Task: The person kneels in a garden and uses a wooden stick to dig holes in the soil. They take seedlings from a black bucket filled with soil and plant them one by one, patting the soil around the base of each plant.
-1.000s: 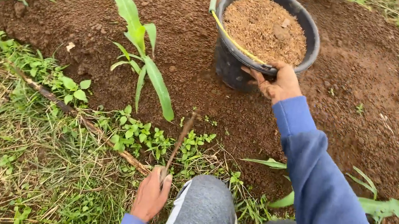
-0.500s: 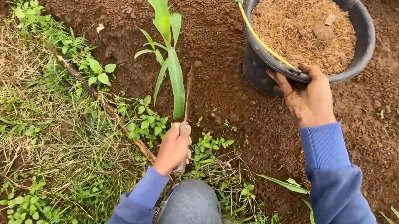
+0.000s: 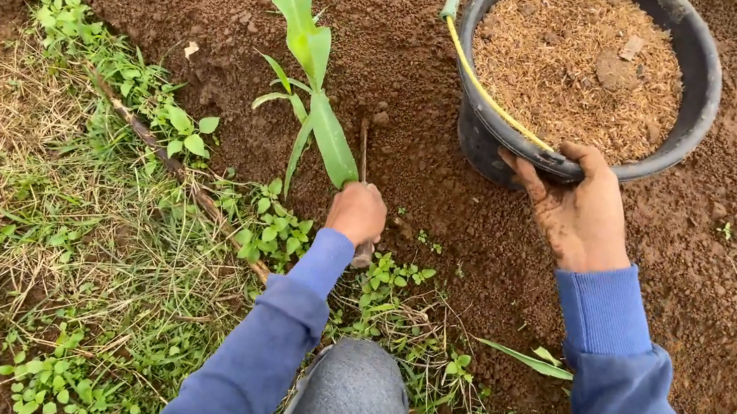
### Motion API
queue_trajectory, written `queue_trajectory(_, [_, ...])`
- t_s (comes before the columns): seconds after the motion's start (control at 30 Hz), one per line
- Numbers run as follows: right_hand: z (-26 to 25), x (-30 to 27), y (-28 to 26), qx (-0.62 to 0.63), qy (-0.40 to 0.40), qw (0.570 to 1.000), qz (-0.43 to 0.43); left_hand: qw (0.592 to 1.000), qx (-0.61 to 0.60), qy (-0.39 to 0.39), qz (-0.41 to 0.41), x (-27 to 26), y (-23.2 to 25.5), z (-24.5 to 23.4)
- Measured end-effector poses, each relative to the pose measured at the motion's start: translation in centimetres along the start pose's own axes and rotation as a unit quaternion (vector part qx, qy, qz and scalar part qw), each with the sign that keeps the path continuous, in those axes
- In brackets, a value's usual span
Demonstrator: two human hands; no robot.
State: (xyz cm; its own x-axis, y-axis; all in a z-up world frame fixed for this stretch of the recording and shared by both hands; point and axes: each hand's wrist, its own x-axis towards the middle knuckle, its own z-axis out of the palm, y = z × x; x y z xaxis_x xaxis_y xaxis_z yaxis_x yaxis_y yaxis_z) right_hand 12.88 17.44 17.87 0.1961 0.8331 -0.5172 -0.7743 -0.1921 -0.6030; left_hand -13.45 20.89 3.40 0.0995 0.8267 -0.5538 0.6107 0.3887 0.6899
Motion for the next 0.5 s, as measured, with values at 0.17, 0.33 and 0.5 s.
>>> queue_trajectory(0.17, [0.6,-1.6,0.5,-0.006,-0.019,1.000,-0.012,0.999,0.032,-0.006,0.014,3.5,-0.3,0.5])
queue_trajectory(0.33, [2.9,-7.6,4.4,-0.198,-0.015,0.973,-0.120,0.998,0.050,-0.019,0.024,-4.6,2.9,-1.7])
queue_trajectory(0.5, [-1.2,-4.0,11.5,-0.476,-0.056,0.870,-0.118,0.997,0.054,-0.051,0.021,-13.2,4.1,-3.7])
